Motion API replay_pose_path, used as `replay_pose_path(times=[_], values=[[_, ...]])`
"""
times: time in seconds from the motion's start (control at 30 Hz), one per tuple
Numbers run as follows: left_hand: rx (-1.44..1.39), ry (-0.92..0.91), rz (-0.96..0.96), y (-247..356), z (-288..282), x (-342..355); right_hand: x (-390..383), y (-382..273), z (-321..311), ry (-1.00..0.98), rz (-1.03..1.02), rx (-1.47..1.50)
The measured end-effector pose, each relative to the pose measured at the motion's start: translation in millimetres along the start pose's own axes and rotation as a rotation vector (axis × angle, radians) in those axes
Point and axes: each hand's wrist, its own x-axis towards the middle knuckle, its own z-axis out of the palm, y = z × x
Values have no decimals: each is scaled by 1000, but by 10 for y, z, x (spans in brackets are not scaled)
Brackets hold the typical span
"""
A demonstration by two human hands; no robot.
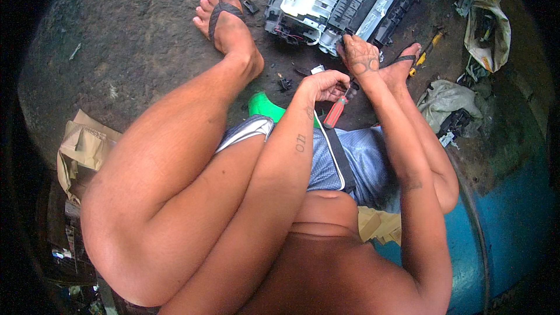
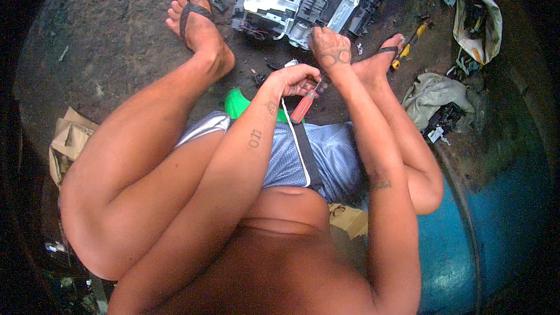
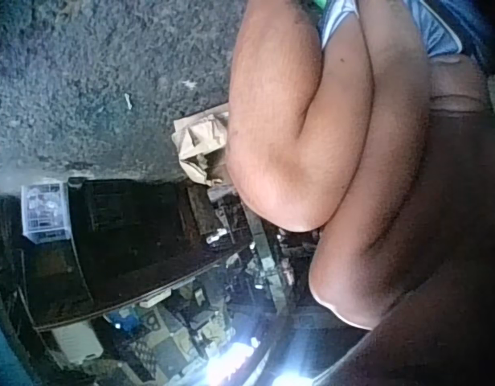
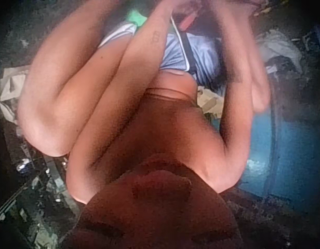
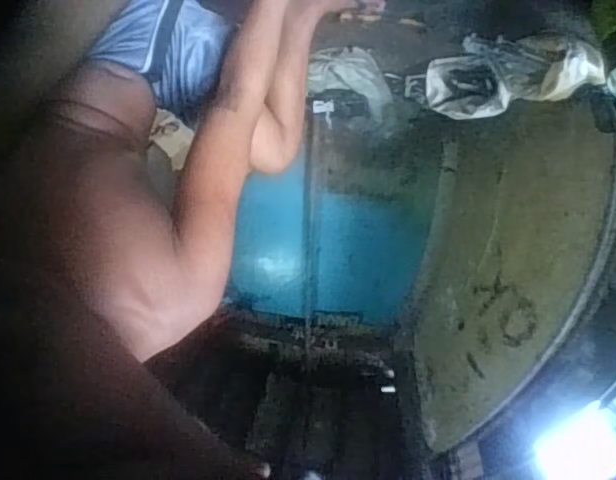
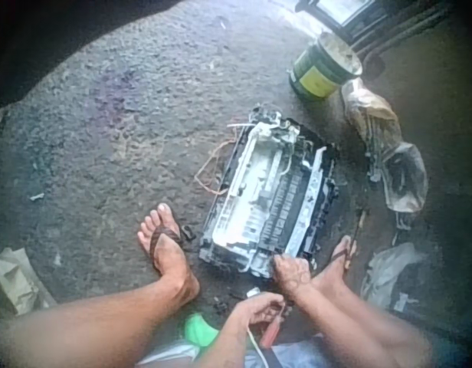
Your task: The person sits on the floor and uses a screwdriver to disassemble a disassembled electronic device, removing screws and separating internal components. They manipulate wires and small parts while working on the device's interior.
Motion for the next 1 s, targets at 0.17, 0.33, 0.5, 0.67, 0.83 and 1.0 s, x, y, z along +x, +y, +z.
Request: replay_pose_path(times=[0.17,0.33,0.5,0.67,0.83,1.0], values=[[18,35,11,15,1,3,31,15,75,-29,40,5],[45,65,14,40,20,-11,32,-32,40,32,48,71],[48,69,-7,41,21,8,15,-61,-76,-27,82,46],[78,70,-11,49,25,92,73,-28,47,-67,101,-30],[53,103,5,47,46,29,64,59,106,64,-113,12],[84,73,-17,14,-72,158,-16,49,-23,44,21,134]])
